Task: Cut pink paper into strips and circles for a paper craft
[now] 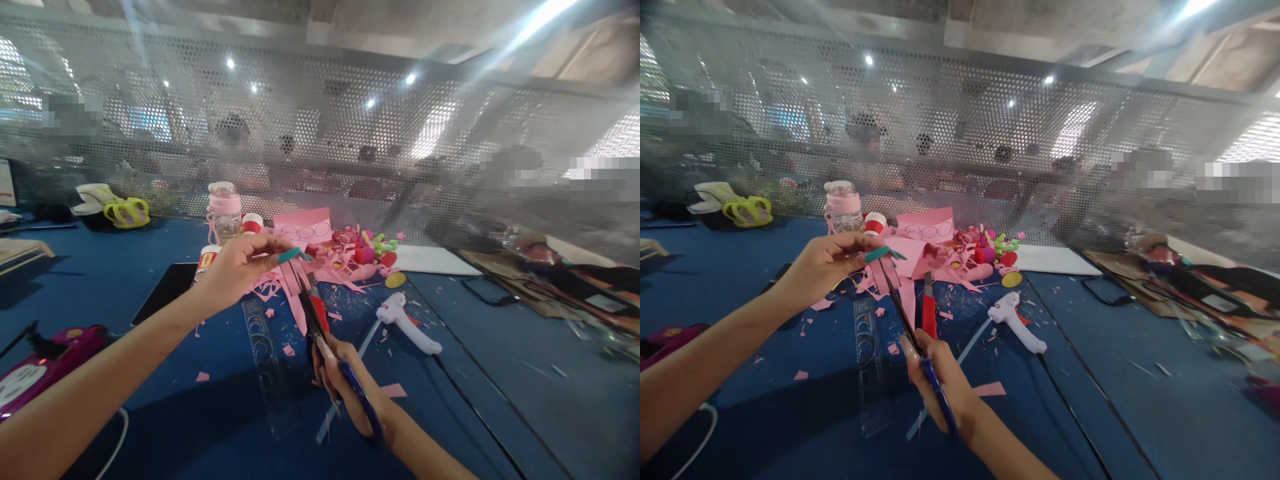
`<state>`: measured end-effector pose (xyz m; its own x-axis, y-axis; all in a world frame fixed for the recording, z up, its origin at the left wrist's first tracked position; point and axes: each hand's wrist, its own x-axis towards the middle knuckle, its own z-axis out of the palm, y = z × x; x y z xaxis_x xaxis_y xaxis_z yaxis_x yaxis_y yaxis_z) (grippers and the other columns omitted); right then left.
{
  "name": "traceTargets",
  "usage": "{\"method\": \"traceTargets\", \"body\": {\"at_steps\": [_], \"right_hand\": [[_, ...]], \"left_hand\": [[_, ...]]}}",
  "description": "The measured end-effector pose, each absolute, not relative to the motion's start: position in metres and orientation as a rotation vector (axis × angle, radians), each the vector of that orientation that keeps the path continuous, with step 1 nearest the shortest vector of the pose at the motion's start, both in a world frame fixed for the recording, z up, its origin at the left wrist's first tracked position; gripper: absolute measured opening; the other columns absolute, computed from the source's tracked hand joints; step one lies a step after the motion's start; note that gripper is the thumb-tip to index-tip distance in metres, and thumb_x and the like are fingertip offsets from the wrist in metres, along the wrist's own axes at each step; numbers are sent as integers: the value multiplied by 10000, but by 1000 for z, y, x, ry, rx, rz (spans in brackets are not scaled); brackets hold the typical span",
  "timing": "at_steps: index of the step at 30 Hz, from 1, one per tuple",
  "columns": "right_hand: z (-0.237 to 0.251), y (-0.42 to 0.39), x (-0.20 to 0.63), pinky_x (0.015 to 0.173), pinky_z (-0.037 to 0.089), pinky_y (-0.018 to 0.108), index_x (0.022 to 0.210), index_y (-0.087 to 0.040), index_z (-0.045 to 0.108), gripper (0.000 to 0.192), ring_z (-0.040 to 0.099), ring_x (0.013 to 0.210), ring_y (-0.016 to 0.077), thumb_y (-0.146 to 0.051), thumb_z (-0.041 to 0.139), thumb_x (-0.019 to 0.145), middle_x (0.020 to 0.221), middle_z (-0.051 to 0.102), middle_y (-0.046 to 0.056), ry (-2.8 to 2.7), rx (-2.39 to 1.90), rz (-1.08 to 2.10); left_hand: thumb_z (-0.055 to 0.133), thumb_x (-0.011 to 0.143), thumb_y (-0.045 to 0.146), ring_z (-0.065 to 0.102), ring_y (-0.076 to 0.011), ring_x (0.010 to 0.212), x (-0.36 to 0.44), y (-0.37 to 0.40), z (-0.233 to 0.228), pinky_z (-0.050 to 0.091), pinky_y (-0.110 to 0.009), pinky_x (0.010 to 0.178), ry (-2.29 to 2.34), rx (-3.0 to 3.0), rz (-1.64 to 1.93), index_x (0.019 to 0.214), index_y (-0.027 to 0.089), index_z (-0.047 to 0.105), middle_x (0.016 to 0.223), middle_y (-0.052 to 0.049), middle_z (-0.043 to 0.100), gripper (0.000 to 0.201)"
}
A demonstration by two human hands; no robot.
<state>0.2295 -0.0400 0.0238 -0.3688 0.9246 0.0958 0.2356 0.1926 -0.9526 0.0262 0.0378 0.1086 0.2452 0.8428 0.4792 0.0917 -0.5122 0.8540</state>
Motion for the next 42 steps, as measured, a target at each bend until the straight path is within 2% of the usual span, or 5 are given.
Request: {"method": "traceTargets", "body": {"at_steps": [21,28,31,36,42], "right_hand": [[26,-42,229,555,451,262,753,-186,502,468,376,516,98,-631,375,814,608,392,-30,-1720,-1136,1216],[22,-44,230,601,475,293,883,-172,494,460,375,517,91,-603,341,844,660,432,-18,-1743,-1169,1173],[22,-43,230,580,466,278,888,-171,478,476,375,523,91,-615,311,847,671,421,-18,-1771,-1157,1162],[23,-41,231,477,392,226,807,-179,452,481,358,511,87,-617,260,858,651,394,-24,-1845,-1122,1136],[23,-42,231,468,375,225,830,-179,453,478,375,533,97,-623,278,851,690,415,-8,-1831,-1091,1136]], "left_hand": [[594,784,295,626,-167,860,25,41,106,493,-250,730,872,1850,1298,894,242,701,917,-32,696,163],[550,820,308,625,-163,832,25,40,107,497,-239,696,829,1867,1266,876,230,709,882,-44,694,186],[595,785,295,623,-152,799,25,39,109,511,-230,658,812,1888,1219,896,197,694,873,-46,685,178],[735,610,138,618,-178,922,24,39,108,534,-261,791,680,1836,1198,935,160,662,1011,-58,649,334],[760,587,128,619,-201,959,23,42,101,536,-300,849,661,1886,1204,957,152,646,1010,-64,649,388]]}}
